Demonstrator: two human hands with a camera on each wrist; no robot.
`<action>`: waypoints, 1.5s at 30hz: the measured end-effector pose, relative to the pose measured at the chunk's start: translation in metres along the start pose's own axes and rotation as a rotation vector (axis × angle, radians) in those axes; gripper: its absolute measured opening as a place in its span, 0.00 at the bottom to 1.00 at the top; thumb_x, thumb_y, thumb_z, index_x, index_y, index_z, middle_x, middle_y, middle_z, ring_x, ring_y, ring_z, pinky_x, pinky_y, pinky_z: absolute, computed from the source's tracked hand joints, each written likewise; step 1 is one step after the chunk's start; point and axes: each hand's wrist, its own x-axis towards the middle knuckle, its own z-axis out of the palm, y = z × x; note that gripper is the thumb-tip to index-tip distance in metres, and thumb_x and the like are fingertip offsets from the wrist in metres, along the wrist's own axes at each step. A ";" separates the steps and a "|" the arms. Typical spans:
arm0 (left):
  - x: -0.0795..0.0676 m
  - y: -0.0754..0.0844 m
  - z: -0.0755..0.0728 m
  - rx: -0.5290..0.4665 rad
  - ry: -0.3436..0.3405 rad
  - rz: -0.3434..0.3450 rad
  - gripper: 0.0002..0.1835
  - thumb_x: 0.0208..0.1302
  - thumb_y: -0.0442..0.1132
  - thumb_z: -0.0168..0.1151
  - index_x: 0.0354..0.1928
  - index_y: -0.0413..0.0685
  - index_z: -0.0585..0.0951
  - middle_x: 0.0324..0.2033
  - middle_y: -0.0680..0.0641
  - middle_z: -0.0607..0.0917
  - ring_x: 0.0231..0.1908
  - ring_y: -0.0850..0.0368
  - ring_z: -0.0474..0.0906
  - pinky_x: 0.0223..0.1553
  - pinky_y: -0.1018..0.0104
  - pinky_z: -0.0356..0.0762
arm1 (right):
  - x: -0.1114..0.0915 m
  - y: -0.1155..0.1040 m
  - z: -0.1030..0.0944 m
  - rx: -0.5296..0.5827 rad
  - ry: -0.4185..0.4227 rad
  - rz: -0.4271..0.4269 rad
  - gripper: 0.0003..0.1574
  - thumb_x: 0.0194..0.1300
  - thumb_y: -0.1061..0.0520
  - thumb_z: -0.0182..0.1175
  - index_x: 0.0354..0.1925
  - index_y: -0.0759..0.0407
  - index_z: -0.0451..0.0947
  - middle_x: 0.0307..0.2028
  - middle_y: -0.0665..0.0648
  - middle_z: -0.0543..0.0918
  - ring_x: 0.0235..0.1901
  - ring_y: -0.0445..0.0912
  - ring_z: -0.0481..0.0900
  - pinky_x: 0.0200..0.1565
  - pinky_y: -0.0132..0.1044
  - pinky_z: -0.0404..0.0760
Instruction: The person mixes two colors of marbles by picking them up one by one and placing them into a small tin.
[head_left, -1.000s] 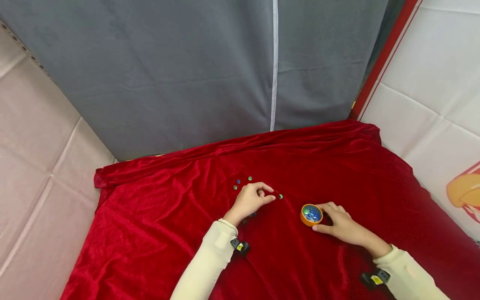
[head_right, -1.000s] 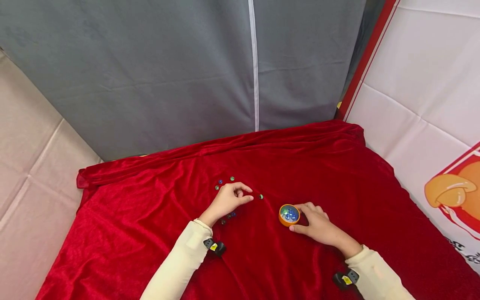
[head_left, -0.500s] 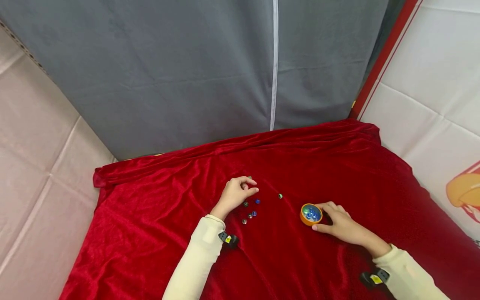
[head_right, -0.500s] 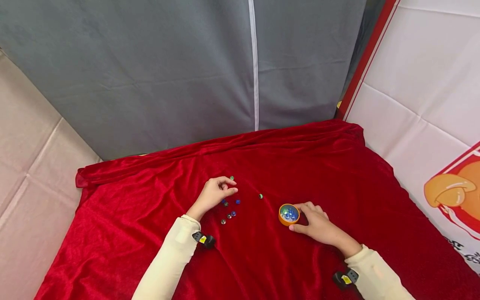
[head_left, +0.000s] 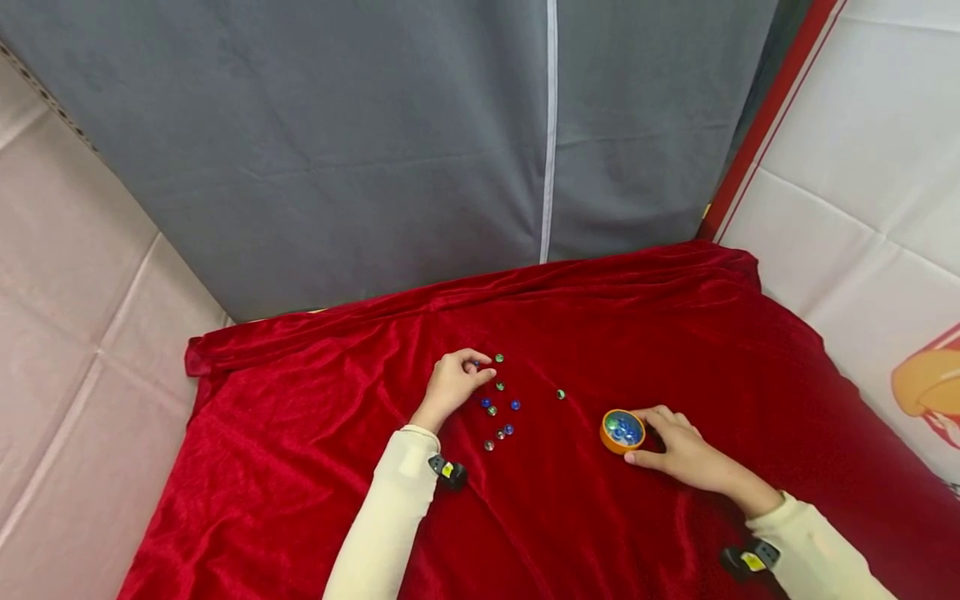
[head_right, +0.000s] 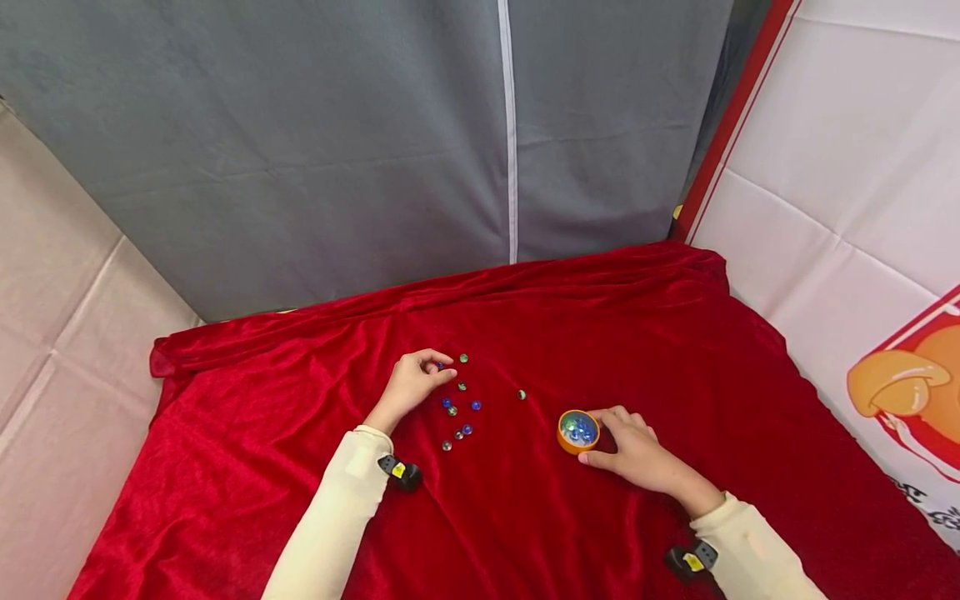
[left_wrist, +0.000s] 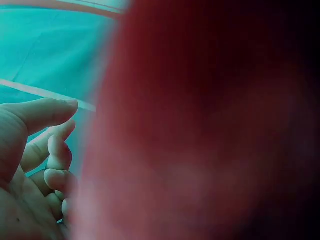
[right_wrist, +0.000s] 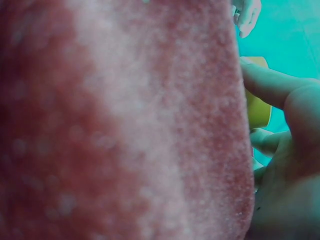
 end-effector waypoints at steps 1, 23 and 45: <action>0.000 -0.001 -0.001 0.007 0.007 -0.006 0.10 0.53 0.43 0.67 0.38 0.50 0.84 0.17 0.53 0.72 0.18 0.61 0.64 0.23 0.70 0.64 | 0.000 0.000 0.000 0.002 -0.001 0.000 0.39 0.52 0.38 0.64 0.56 0.56 0.69 0.47 0.55 0.72 0.45 0.46 0.64 0.43 0.40 0.63; 0.008 -0.026 -0.008 0.018 0.035 -0.079 0.11 0.50 0.41 0.69 0.37 0.47 0.83 0.17 0.52 0.72 0.19 0.62 0.65 0.23 0.71 0.64 | -0.001 0.000 0.001 0.006 0.006 -0.004 0.38 0.51 0.39 0.65 0.56 0.56 0.70 0.45 0.54 0.72 0.44 0.46 0.64 0.43 0.40 0.63; 0.005 -0.023 -0.010 0.087 -0.019 -0.131 0.09 0.49 0.43 0.70 0.31 0.48 0.82 0.17 0.53 0.73 0.20 0.61 0.67 0.26 0.71 0.66 | 0.000 -0.003 -0.001 0.014 0.023 -0.051 0.37 0.51 0.41 0.66 0.55 0.57 0.70 0.46 0.56 0.72 0.42 0.47 0.63 0.41 0.39 0.60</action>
